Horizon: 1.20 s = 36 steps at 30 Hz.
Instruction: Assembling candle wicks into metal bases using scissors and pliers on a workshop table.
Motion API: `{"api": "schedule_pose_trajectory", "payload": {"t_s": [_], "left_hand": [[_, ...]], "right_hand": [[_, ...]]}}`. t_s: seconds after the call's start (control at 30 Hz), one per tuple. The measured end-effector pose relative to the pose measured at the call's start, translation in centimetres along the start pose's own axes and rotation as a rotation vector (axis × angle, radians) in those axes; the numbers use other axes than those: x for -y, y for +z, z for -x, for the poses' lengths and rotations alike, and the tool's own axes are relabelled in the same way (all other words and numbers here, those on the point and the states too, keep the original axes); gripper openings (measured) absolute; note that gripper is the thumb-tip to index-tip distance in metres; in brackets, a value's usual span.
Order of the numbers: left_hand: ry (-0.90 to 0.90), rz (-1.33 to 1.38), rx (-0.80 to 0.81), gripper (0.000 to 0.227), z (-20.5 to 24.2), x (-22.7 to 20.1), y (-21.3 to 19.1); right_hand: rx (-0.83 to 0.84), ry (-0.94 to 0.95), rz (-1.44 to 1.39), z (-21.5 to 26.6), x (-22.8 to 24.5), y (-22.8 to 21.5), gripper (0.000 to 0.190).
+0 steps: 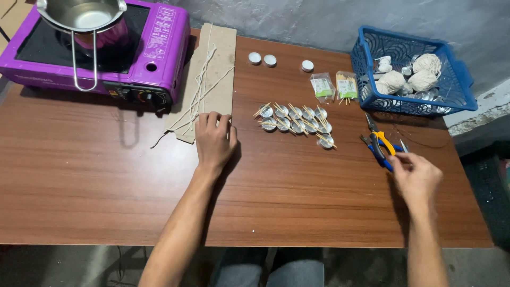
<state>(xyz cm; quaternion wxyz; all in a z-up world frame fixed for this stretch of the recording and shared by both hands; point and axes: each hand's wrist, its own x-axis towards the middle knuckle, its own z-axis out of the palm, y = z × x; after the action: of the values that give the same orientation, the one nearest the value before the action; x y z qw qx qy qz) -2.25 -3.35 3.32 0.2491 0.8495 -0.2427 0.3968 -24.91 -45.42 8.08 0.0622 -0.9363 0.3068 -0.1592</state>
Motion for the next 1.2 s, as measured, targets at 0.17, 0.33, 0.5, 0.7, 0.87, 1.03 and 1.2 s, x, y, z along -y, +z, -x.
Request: {"api": "schedule_pose_trajectory", "payload": {"t_s": [0.17,0.33,0.5,0.7,0.87,1.03,1.2], "left_hand": [[-0.076,0.02,0.116,0.016,0.3,0.1,0.1],[-0.088,0.035,0.122,0.016,0.3,0.4,0.2],[-0.093,0.056,0.122,0.015,0.0,0.1,0.2],[-0.07,0.061,0.099,0.015,0.0,0.2,0.7],[-0.068,0.068,0.091,0.015,-0.1,0.0,0.3],[-0.074,0.069,0.103,0.016,-0.1,0.0,0.4],[-0.091,0.086,0.104,0.015,-0.2,0.0,0.4]], "right_hand": [[-0.243,-0.551,-0.311,-0.8,7.0,5.7,0.011],[-0.244,-0.647,-0.326,-1.9,12.6,8.0,0.02],[-0.254,-0.714,-0.092,-3.9,13.4,10.0,0.02],[-0.174,-0.741,-0.075,-4.6,14.1,9.1,0.018],[-0.147,-0.74,-0.055,-5.2,14.0,9.5,0.016],[-0.133,-0.735,-0.044,-5.6,14.2,9.7,0.011],[-0.107,-0.737,-0.049,-6.0,14.2,10.0,0.009]]}}
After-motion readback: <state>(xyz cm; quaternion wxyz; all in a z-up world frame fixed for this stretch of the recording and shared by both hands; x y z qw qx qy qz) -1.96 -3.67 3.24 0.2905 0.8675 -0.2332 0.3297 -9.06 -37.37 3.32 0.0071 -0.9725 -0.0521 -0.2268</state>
